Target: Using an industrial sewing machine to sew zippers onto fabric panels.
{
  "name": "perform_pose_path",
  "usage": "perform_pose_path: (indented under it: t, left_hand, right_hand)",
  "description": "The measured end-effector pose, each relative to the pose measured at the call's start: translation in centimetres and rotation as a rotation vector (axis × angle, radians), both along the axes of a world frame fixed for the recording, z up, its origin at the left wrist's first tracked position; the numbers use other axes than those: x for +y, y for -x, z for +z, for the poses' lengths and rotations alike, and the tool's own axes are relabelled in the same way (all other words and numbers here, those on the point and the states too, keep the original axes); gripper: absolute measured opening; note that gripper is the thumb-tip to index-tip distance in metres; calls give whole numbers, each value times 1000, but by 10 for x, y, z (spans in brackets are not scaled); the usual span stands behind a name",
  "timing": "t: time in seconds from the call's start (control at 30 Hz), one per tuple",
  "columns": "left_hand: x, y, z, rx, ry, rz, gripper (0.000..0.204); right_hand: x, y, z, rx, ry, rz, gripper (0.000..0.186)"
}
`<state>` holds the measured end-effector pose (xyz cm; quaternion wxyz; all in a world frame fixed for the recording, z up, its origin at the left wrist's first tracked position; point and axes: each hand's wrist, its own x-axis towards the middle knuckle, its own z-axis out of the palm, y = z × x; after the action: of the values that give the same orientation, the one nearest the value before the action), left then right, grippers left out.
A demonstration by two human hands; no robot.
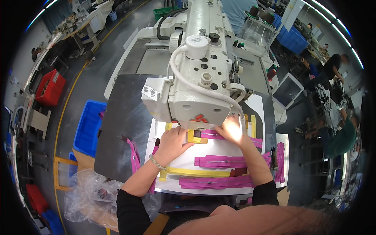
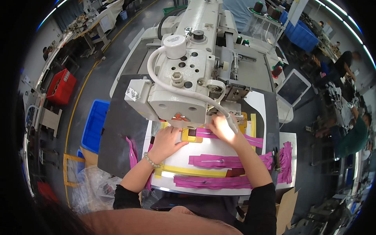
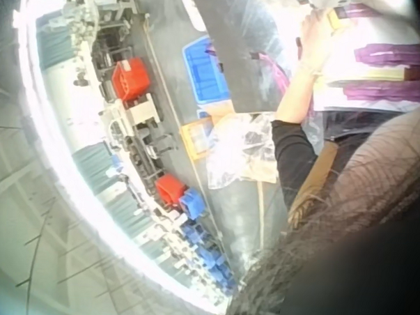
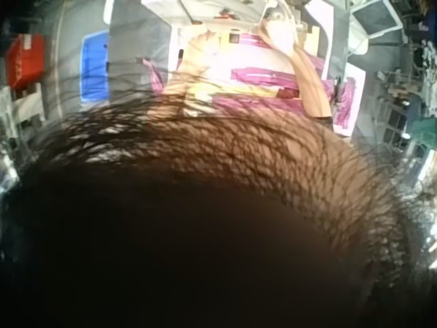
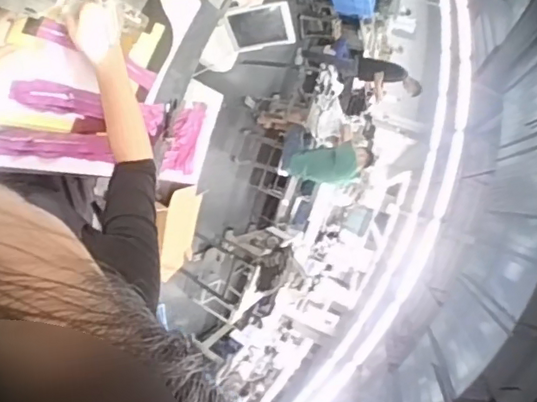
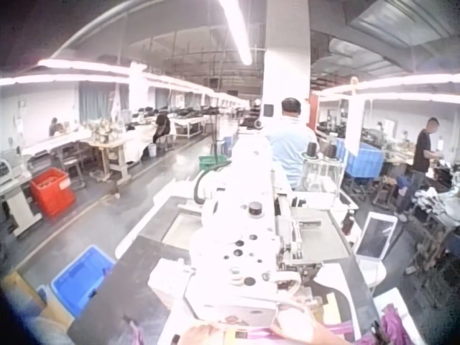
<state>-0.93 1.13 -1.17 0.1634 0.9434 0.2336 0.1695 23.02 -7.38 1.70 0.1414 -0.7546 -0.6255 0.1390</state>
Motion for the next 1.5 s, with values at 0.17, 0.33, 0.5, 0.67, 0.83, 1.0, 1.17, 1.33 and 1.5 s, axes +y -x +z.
perform_pose_path:
  t: [0.17,0.33,0.5,0.67,0.83,1.0,1.17,1.33,1.5]
  left_hand:
    - [3,1,-9,-133,90,-30,39]
    - [1,0,-2,-170,163,-19,31]
    - [-2,-1,1,-194,121,-21,21]
    - [-9,-3,6,-108,154,-35,19]
    - [-13,-8,10,-58,147,-71,22]
    - [-14,-15,5,-30,0,-178,28]
    - [-14,-20,9,48,-77,-103,26]
    - [-10,-19,6,-22,-124,-130,28]
    - [-9,-17,12,-198,-59,-150,38]
  right_hand:
    - [-17,33,-10,-46,-173,134,34]
    - [-5,35,6,476,121,3,37]
    - [-20,21,5,590,182,-52,32]
    - [-61,36,23,346,-14,24,23]
    - [-85,24,35,239,9,42,22]
    - [-89,23,47,126,17,55,23]
    - [-86,28,54,-51,-140,-10,25]
    - [-80,45,62,-196,-398,9,27]
    - [-69,70,80,23,-503,132,27]
